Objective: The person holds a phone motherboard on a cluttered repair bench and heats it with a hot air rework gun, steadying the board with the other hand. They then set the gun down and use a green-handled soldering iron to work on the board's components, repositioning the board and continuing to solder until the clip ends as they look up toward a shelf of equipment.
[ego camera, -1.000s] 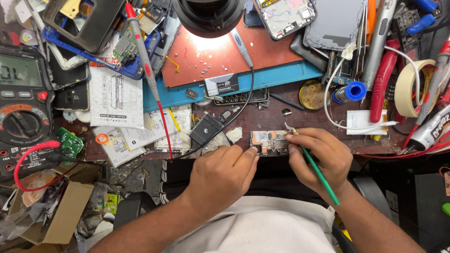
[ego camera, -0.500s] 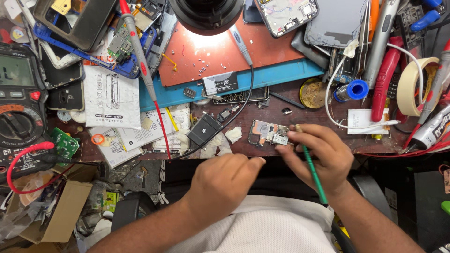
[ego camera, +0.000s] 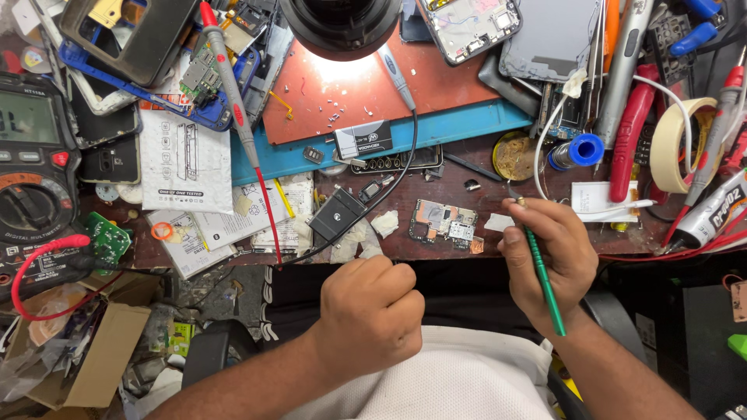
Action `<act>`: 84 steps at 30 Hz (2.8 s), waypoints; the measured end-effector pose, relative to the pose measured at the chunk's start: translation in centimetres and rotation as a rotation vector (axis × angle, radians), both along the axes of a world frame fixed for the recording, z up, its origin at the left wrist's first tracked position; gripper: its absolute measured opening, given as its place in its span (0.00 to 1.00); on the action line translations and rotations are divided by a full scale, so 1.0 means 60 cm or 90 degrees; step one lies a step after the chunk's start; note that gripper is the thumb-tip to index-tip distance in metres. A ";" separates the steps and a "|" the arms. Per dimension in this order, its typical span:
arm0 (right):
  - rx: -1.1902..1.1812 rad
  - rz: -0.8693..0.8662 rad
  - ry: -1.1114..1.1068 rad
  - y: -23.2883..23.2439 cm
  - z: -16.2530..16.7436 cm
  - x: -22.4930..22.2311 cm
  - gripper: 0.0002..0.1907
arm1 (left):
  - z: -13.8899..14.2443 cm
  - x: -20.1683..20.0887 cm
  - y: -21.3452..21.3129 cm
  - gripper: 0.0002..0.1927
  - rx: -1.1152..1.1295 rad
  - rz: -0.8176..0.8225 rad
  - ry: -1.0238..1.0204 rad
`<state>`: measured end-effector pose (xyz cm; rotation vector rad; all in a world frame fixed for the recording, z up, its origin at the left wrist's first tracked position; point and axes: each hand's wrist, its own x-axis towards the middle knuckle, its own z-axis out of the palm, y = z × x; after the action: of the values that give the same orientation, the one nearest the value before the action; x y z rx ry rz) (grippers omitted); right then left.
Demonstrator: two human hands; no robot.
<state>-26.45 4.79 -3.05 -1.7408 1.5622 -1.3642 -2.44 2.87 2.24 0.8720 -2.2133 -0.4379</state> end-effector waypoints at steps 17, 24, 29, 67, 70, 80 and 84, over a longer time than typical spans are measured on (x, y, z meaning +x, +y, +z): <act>-0.018 0.011 0.037 -0.001 0.003 -0.001 0.10 | 0.018 0.000 0.007 0.28 -0.056 -0.094 0.029; -0.014 0.057 -0.237 -0.012 -0.001 0.006 0.17 | 0.017 -0.002 0.018 0.13 -0.030 -0.044 -0.035; -0.043 0.029 0.091 -0.010 0.007 0.002 0.06 | 0.012 -0.006 0.014 0.09 -0.024 -0.039 -0.097; 0.045 0.097 0.115 -0.023 0.025 0.010 0.17 | -0.019 -0.005 0.009 0.05 -0.076 -0.069 -0.076; 0.042 0.063 0.066 -0.017 0.010 0.006 0.14 | -0.021 -0.006 0.009 0.04 -0.072 -0.069 -0.068; -0.049 0.051 -0.040 -0.008 -0.022 -0.004 0.14 | -0.021 -0.006 0.001 0.05 -0.065 -0.014 -0.079; 0.009 0.079 -0.141 -0.010 -0.023 -0.003 0.12 | -0.017 -0.004 -0.006 0.10 -0.076 0.063 -0.086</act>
<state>-26.65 4.18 -4.42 -1.5880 1.3203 -1.4259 -2.69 2.53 1.19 0.9656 -2.2803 -0.2040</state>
